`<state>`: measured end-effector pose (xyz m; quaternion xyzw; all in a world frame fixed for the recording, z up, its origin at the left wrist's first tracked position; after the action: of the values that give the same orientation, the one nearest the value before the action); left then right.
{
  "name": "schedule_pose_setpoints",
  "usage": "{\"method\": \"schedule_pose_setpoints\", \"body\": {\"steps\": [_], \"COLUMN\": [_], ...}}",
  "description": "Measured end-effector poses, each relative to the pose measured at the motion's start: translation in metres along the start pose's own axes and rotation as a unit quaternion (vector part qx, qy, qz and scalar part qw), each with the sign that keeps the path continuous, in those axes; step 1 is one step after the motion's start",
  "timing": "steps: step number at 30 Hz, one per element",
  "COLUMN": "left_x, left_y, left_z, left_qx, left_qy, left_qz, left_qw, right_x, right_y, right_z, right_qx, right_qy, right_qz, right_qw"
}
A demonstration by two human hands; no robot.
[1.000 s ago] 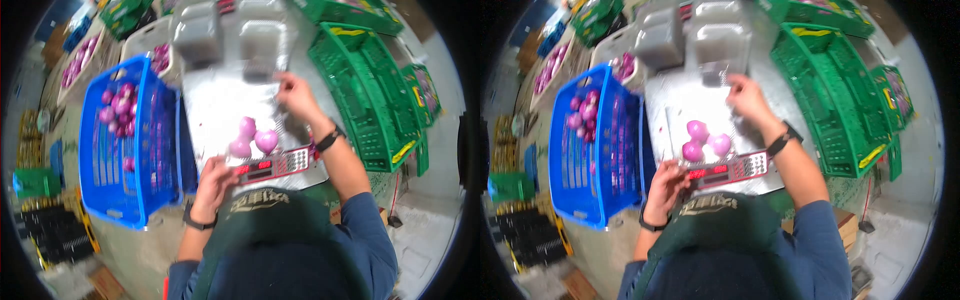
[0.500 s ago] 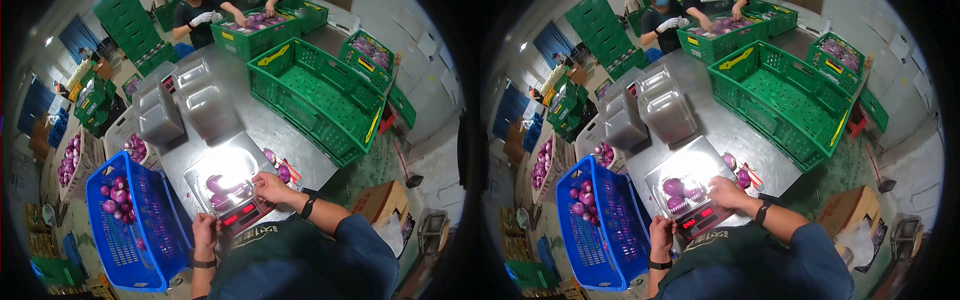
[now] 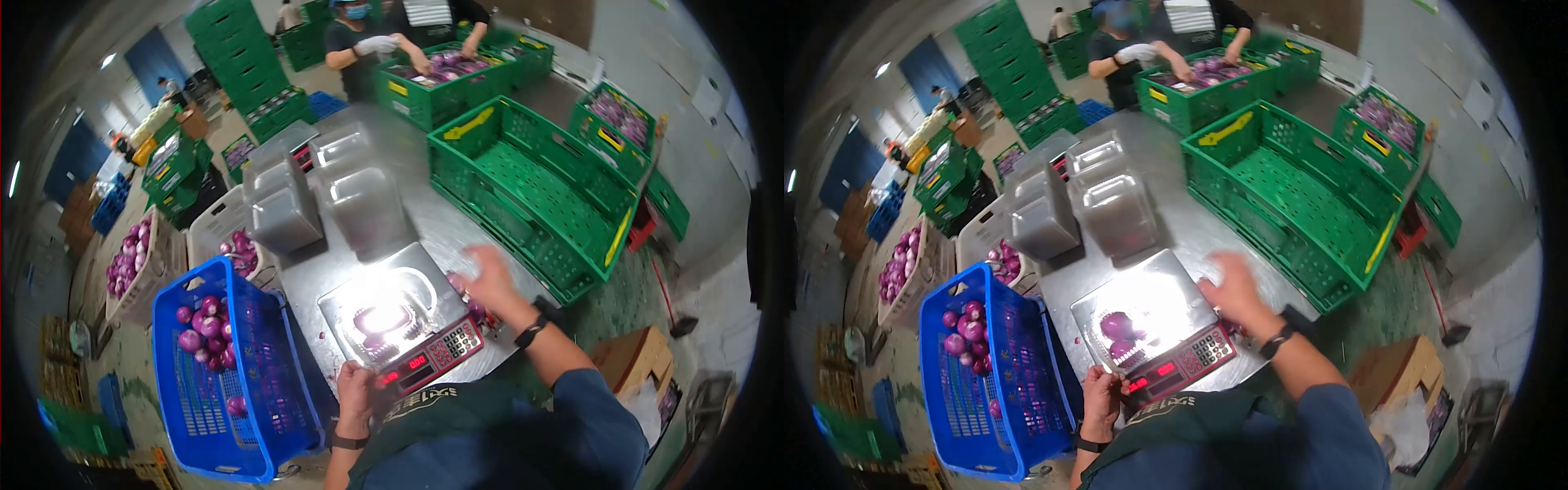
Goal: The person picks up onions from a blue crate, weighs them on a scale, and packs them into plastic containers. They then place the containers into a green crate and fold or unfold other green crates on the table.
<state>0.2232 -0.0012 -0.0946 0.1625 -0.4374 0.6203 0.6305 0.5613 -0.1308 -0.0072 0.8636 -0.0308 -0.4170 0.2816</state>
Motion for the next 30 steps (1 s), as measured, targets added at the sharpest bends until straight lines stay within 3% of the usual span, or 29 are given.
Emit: {"method": "schedule_pose_setpoints", "body": {"steps": [1,2,3,5,7,9,19,22,24,25,27,28,30], "left_x": [-0.001,0.001,0.004,0.013,0.011,0.005,-0.005,-0.016,-0.019,-0.023,-0.025,-0.004,-0.001], "left_y": [0.0,-0.004,-0.008,-0.017,-0.015,-0.014,-0.005,-0.006,-0.013,-0.02,-0.033,-0.044,-0.051], "left_z": [0.002,0.007,0.012,0.017,0.012,0.012,-0.009,-0.022,-0.028,-0.029,-0.036,-0.018,-0.011], "left_qx": [0.007,0.019,0.008,-0.027,-0.028,-0.033,-0.098,-0.112,-0.127,-0.136,-0.157,-0.132,-0.134], "left_qy": [0.009,0.02,0.029,0.035,0.039,0.051,0.095,0.107,0.109,0.119,0.131,0.148,0.144], "left_qz": [0.019,0.003,0.007,0.021,0.05,0.068,0.086,0.087,0.113,0.123,0.146,0.171,0.165], "left_qw": [1.0,1.0,1.0,0.999,0.998,0.996,0.987,0.984,0.979,0.976,0.968,0.965,0.966], "right_x": [0.005,0.007,0.032,0.107,0.126,0.133,0.07,-0.008,-0.016,-0.025,-0.042,-0.041,-0.065], "right_y": [0.031,0.057,0.073,0.086,0.09,0.1,0.136,0.122,0.078,0.046,-0.005,-0.026,-0.052], "right_z": [-0.031,-0.053,-0.062,-0.072,-0.066,-0.064,0.058,0.064,0.076,0.08,0.096,0.106,0.109], "right_qx": [0.082,0.127,0.155,0.06,0.076,0.033,0.062,0.118,0.065,0.011,-0.11,-0.104,-0.135], "right_qy": [0.089,0.109,0.09,-0.041,0.016,-0.03,-0.047,0.136,0.02,-0.147,-0.358,-0.443,-0.471], "right_qz": [0.143,0.24,0.309,0.391,0.399,0.384,0.384,0.331,0.142,-0.051,-0.209,-0.247,-0.349], "right_qw": [0.982,0.956,0.934,0.918,0.913,0.922,0.92,0.926,0.987,0.988,0.903,0.855,0.799]}}
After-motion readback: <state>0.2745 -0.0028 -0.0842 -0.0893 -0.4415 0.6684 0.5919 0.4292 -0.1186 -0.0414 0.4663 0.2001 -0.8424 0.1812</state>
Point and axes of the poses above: each hand's wrist, its own z-axis away from the middle knuckle, its own y-axis out of the back of the hand, x = y × z, the point moved 5 cm from there along -z, towards the middle knuckle, and after that the axes turned 11 degrees about x, right-handed, at the moved point
